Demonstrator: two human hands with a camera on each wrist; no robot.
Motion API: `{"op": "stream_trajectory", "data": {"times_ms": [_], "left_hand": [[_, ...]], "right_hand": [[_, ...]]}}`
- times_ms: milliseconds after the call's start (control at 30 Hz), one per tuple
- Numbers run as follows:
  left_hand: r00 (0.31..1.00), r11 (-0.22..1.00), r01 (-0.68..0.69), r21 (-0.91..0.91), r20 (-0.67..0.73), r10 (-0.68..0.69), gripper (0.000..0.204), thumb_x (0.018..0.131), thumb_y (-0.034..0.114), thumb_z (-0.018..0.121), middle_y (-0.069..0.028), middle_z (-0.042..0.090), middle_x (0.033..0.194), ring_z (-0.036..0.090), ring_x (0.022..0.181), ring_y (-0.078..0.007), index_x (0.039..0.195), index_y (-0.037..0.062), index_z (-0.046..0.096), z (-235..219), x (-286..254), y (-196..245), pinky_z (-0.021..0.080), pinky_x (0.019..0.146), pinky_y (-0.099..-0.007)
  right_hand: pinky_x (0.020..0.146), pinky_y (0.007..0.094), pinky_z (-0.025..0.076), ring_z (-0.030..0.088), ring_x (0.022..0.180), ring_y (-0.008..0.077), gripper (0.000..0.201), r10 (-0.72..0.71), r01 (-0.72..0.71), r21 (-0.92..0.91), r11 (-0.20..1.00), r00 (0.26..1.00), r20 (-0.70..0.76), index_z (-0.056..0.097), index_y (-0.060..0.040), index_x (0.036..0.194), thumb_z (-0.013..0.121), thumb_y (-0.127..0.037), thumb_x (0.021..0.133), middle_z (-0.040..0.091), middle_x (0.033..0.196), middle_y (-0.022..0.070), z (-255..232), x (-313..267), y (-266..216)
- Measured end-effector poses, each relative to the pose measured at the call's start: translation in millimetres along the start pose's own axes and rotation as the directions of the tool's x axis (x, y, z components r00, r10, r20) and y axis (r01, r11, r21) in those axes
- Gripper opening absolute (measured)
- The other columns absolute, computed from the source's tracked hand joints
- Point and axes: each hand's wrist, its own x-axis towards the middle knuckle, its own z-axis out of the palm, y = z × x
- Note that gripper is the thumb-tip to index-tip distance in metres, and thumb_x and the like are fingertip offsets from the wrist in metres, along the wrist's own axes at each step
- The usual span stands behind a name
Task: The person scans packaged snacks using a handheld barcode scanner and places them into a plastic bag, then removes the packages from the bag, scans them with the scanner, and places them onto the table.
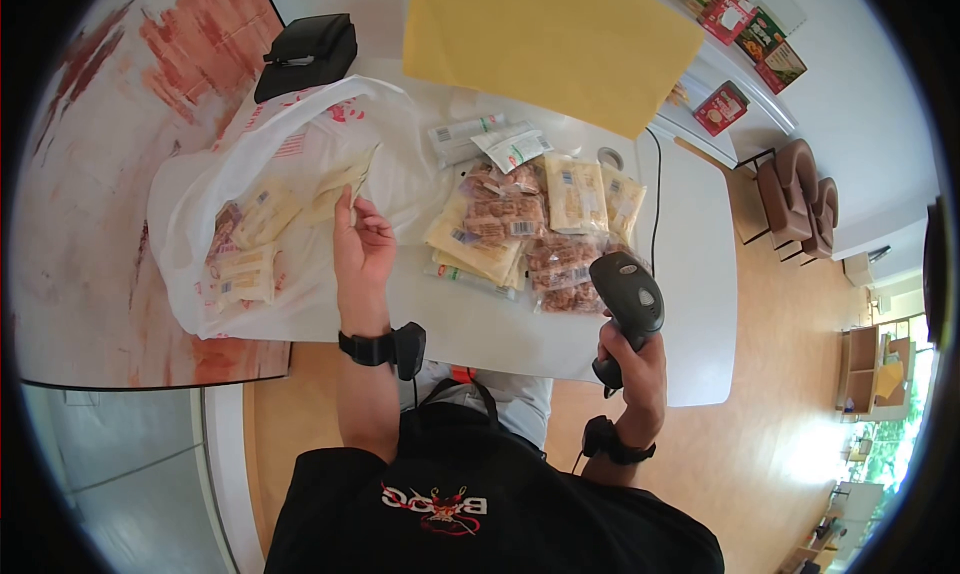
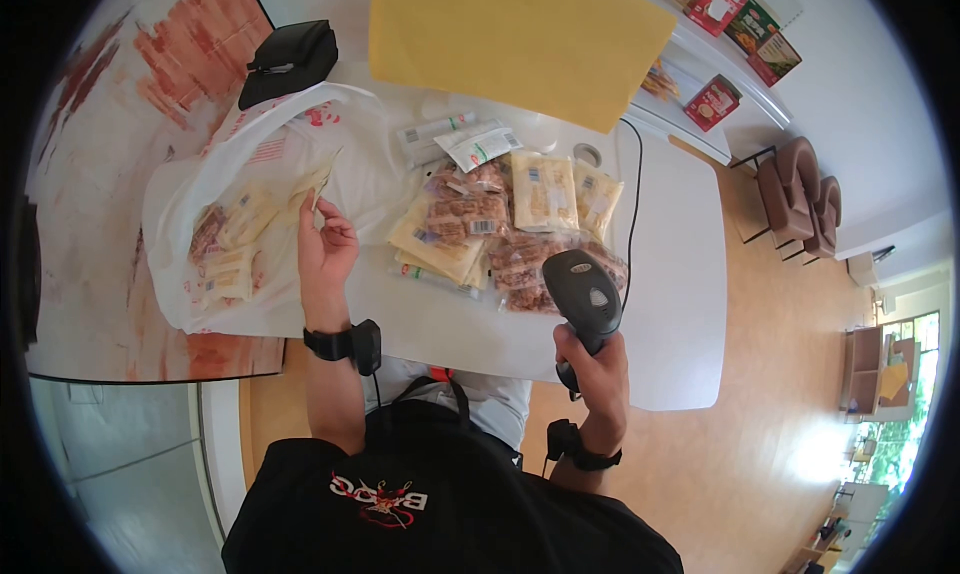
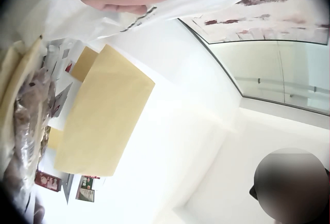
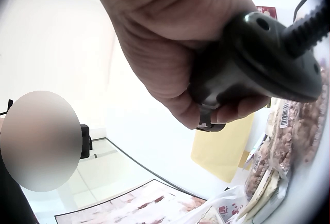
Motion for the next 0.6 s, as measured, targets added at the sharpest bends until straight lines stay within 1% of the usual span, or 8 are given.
{"op": "stream_trajectory", "data": {"times_ms": [33,100,200,267,333,433,533,600], "left_hand": [[1.000,1.000,0.002,0.001,0.000,-0.002,0.018,0.092,0.021,0.069,0.0024,0.064,0.087,0.063,0.079,-0.0043,0.100,0.0077,0.060,4,-4,-4,0.050,0.063,-0.0194],[0.909,0.974,0.227,-0.006,0.359,-0.209,0.015,0.094,0.020,0.066,0.0023,0.061,0.084,0.062,0.078,-0.0059,0.097,0.0071,0.059,17,-16,-17,0.048,0.064,-0.0219],[0.883,0.951,0.246,0.186,0.362,-0.299,0.017,0.094,0.019,0.064,0.0006,0.059,0.082,0.061,0.080,-0.0086,0.104,0.0052,0.060,11,-12,-39,0.047,0.065,-0.0246],[0.909,0.932,0.146,0.331,0.327,-0.258,0.022,0.093,0.016,0.064,-0.0010,0.063,0.092,0.061,0.084,-0.0117,0.112,0.0056,0.061,16,-16,-56,0.048,0.067,-0.0263],[0.944,0.603,-0.106,0.790,0.271,-0.189,0.031,0.090,0.012,0.065,-0.0027,0.065,0.104,0.061,0.089,-0.0124,0.120,0.0051,0.060,32,-26,-69,0.048,0.068,-0.0262],[0.944,0.327,-0.193,0.925,0.266,-0.194,0.035,0.089,0.010,0.065,-0.0049,0.063,0.117,0.062,0.098,-0.0144,0.122,0.0022,0.058,52,-34,-85,0.051,0.075,-0.0284],[0.844,0.357,-0.386,0.851,0.482,-0.236,0.042,0.089,0.010,0.064,-0.0073,0.062,0.121,0.062,0.108,-0.0176,0.129,-0.0008,0.052,49,-20,-103,0.054,0.085,-0.0330],[0.851,0.455,-0.279,0.846,0.437,-0.291,0.045,0.090,0.009,0.064,-0.0083,0.061,0.124,0.061,0.111,-0.0191,0.131,-0.0009,0.050,57,-11,-107,0.054,0.088,-0.0339]], "right_hand": [[0.058,0.0237,0.041,0.054,0.062,0.0067,0.016,0.003,-0.003,0.000,1.000,1.000,0.000,0.065,-0.0018,0.085,0.068,-0.018,0.088,0.060,0.067,-0.0003,0,0,0],[0.058,0.0238,0.041,0.054,0.062,0.0067,0.016,0.008,-0.008,0.001,1.000,1.000,-0.002,0.065,-0.0018,0.085,0.068,-0.018,0.088,0.060,0.067,-0.0003,-1,0,1],[0.059,0.0238,0.042,0.054,0.063,0.0068,0.017,0.017,-0.017,-0.007,1.000,1.000,-0.003,0.065,-0.0017,0.085,0.068,-0.018,0.088,0.060,0.067,-0.0004,1,0,-1],[0.059,0.0238,0.042,0.054,0.063,0.0068,0.017,0.019,-0.019,-0.017,1.000,1.000,-0.002,0.065,-0.0017,0.086,0.068,-0.018,0.088,0.059,0.067,-0.0005,1,0,-1],[0.058,0.0239,0.041,0.054,0.063,0.0067,0.017,0.014,-0.014,-0.006,1.000,1.000,0.000,0.065,-0.0020,0.087,0.069,-0.019,0.088,0.059,0.067,-0.0007,1,0,-1],[0.058,0.0240,0.041,0.054,0.063,0.0065,0.017,0.005,-0.005,-0.008,1.000,1.000,-0.021,0.065,-0.0024,0.087,0.069,-0.019,0.088,0.059,0.067,-0.0008,2,0,-3],[0.058,0.0243,0.041,0.054,0.063,0.0067,0.017,0.006,-0.006,-0.015,1.000,1.000,-0.018,0.065,-0.0027,0.087,0.069,-0.020,0.088,0.059,0.067,-0.0006,-2,2,0],[0.058,0.0244,0.041,0.054,0.063,0.0068,0.018,0.003,-0.003,-0.015,1.000,1.000,-0.027,0.065,-0.0026,0.087,0.069,-0.020,0.088,0.059,0.067,-0.0006,-2,2,-1]]}}
